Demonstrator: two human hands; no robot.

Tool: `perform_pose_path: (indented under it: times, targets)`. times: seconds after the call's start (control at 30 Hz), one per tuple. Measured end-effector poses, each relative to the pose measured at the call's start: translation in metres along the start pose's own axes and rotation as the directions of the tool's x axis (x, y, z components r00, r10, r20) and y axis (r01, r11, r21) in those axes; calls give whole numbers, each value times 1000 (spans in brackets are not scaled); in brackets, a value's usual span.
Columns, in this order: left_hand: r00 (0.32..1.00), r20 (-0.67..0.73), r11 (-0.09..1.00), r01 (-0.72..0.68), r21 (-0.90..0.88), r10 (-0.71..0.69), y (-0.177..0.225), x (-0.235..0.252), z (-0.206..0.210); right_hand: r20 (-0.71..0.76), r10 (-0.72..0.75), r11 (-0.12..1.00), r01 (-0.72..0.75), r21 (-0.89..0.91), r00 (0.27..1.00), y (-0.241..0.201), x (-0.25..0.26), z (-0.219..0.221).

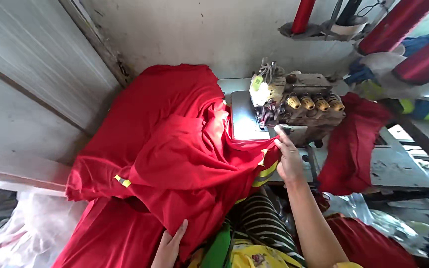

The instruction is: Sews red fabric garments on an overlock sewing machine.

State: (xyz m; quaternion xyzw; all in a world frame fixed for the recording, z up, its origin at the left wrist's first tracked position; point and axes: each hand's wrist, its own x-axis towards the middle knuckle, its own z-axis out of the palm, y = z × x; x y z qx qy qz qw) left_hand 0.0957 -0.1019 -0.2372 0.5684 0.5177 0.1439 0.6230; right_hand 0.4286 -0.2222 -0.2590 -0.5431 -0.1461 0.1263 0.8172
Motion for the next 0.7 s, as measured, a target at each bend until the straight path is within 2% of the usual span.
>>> perform_pose_path:
  times: [0.07,0.13,0.17,0.2,0.23,0.27,0.3,0.33,0.37,0.4,0.43,0.47,0.5,0.53,0.57,0.6,0.63,0.67,0.7]
  targets:
    - [998,-55,999,-45,-28,44,2,-6,-5,34,-20,998,22,-52,999,-3,-2,-1]
    - [985,-144,969,-120,-217,90,0,-6,-3,18,-53,975,56,-214,998,-5,-8,-5]
    - [980,-179,923,-145,-358,85,0,-3,-2,37,-126,906,130,-402,991,-4,-14,-9]
    - [978,-193,870,-160,-467,76,0,1,-2,98,-227,748,238,-620,969,-5,-22,-12]
    - [977,-200,842,-173,-511,79,3,3,-5,182,-313,570,338,-749,932,-10,-31,-12]
    - [973,-210,860,-191,-474,101,11,0,-10,259,-370,469,420,-777,892,-19,-39,-6]
    - [965,-221,895,-221,-388,143,26,-8,-15,320,-423,444,502,-742,848,-30,-46,9]
    - [950,-215,915,-284,-286,227,46,-22,-19,376,-480,486,597,-638,793,-44,-51,32]
    - [913,-194,896,-395,-201,359,69,-38,-22,450,-513,570,682,-458,731,-58,-56,62]
    - [834,-95,815,-552,-178,544,88,-49,-28,583,-490,675,705,-217,648,-73,-60,94]
    - [686,74,684,-701,-199,724,106,-54,-39,746,-432,765,643,7,507,-89,-61,128]
    - [483,248,533,-822,-201,840,127,-53,-54,883,-349,832,537,138,314,-104,-60,160]
    - [310,328,385,-902,-196,892,147,-51,-73,958,-262,884,428,188,119,-119,-56,188]
    - [203,310,272,-942,-198,929,158,-47,-98,982,-191,922,342,179,2,-134,-53,209]
    - [149,242,200,-959,-200,959,161,-37,-129,979,-201,930,306,201,-32,-148,-50,226]
    - [131,168,158,-975,-155,977,161,-27,-158,971,-237,935,264,238,-39,-168,-43,237]
    - [152,80,157,-986,-55,985,164,-21,-172,958,-287,926,261,274,12,-195,-34,240]
    - [183,53,179,-981,77,982,174,-20,-172,932,-348,912,267,312,100,-227,-23,240]
    - [216,158,181,-961,209,964,183,-18,-169,880,-444,878,276,391,167,-259,-13,238]
